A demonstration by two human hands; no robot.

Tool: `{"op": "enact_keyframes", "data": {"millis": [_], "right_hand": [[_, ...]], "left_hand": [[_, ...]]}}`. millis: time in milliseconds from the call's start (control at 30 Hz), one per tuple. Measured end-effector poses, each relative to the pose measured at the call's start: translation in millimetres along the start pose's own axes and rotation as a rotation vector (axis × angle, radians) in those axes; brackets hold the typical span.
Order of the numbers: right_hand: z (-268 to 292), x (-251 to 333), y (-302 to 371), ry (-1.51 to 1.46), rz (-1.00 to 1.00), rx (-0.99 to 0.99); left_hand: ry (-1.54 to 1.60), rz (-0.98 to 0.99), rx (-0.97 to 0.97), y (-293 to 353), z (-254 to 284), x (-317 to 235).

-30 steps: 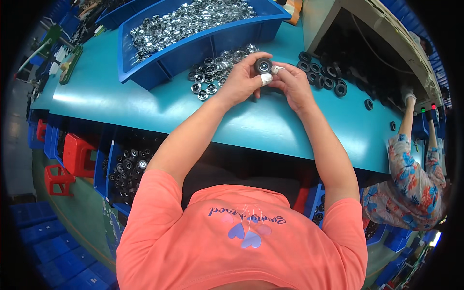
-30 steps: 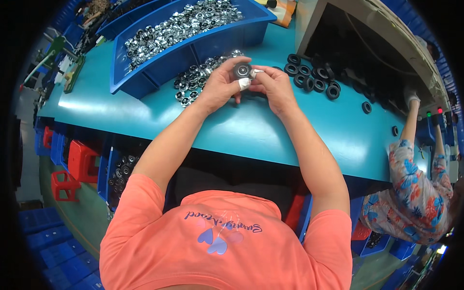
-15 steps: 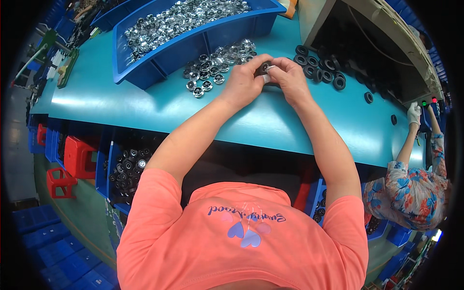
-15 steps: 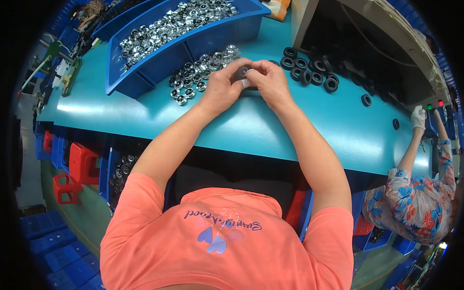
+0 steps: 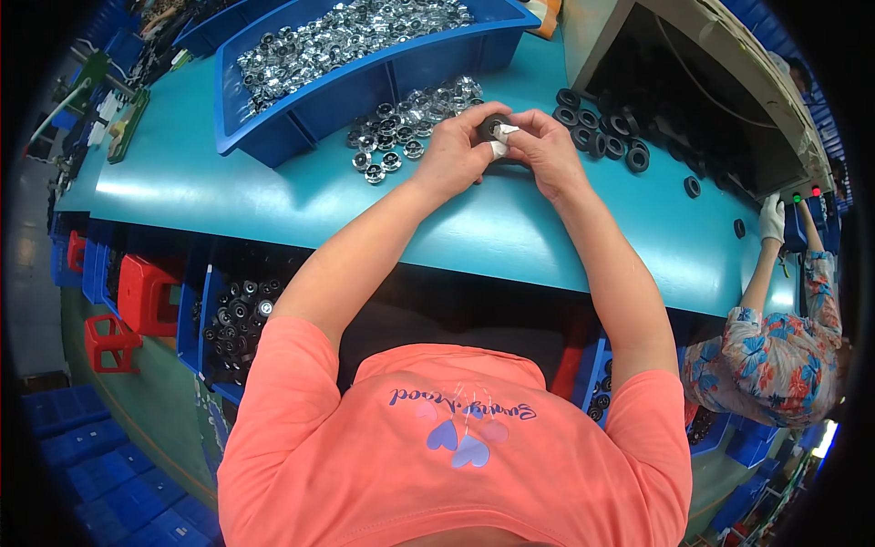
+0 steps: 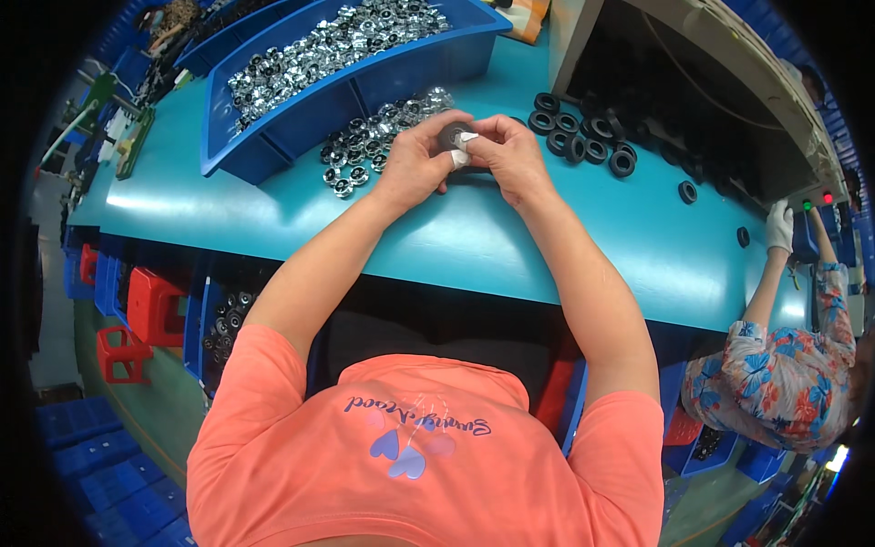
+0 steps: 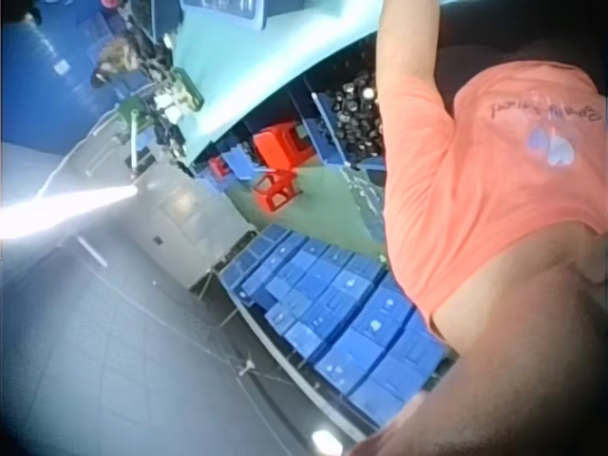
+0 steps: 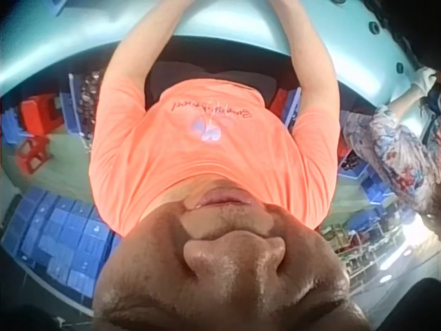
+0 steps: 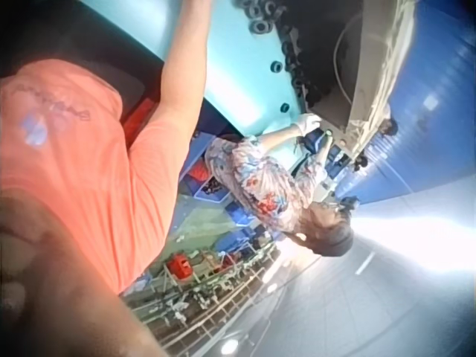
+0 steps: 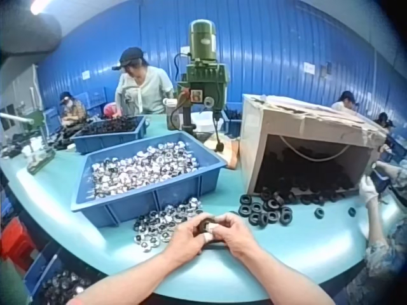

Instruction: Assembling small mechanical components by inserting metal rings into rubber housings at an industrial workbench.

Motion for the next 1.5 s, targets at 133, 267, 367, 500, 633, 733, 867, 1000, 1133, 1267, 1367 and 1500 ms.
{"op": "enact_keyframes", "data": {"millis": [133, 267, 367, 500, 633, 733, 867, 1000, 1133, 1267, 1367, 1500], "right_hand": [[3.2, -8.0, -3.1, -0.097, -0.056, 0.057], [-1.7, -3.3, 2.6, -0.175, -0.183, 0.127], [-3.3, -3.2, 3.4, -0.180, -0.203, 0.116], [3.2, -1.8, -2.7, -0.178, -0.146, 0.074], [2.2, -1.0, -1.2, -0.154, -0.129, 0.078], [1.2, -2.0, -0.9, -0.114, -0.087, 0.058], [1.8, -4.8, -1.8, -0.064, -0.040, 0.034], [-2.5, 1.1, 0.5, -0.095, -0.053, 0.042], [-2.0, -2.8, 0.8, -0.101, -0.076, 0.064], [2.6, 3.7, 7.4, -0.164, -0.041, 0.080], [-0.7, -9.2, -3.2, -0.066, 0.017, 0.089], [-17.6, -7.7, -6.9, 0.018, 0.065, 0.158]], "left_hand": [[-0.140, -0.141, -0.018, 1.4, -1.3, -10.0], [0.251, 0.054, 0.089, -3.3, -1.5, 4.0], [0.336, 0.099, 0.128, -8.4, -0.9, 9.8], [0.315, 0.055, 0.108, -9.9, -0.7, 3.9], [0.291, 0.119, 0.086, -9.5, 3.1, 8.8], [0.162, 0.143, 0.076, -7.8, 6.1, 6.9], [-0.007, 0.115, 0.031, -7.3, 6.1, 5.2], [0.179, 0.004, 0.080, -5.5, 3.7, 1.2], [0.174, 0.022, 0.092, -5.0, 1.5, 0.0], [0.155, -0.010, 0.103, -10.0, -13.1, -7.9], [0.088, -0.025, 0.015, -4.2, 2.6, -6.9], [0.085, -0.119, 0.019, -10.6, 4.7, 6.8]]}}
Point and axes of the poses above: each hand's wrist, its own y-axis away from the middle knuckle, its own z-axis out of the back of the hand, x = y × z, the point moved 9 cm from there along -y, towards the middle knuckle, and after that the axes turned 7 degrees about -x, right-handed, at the moved point
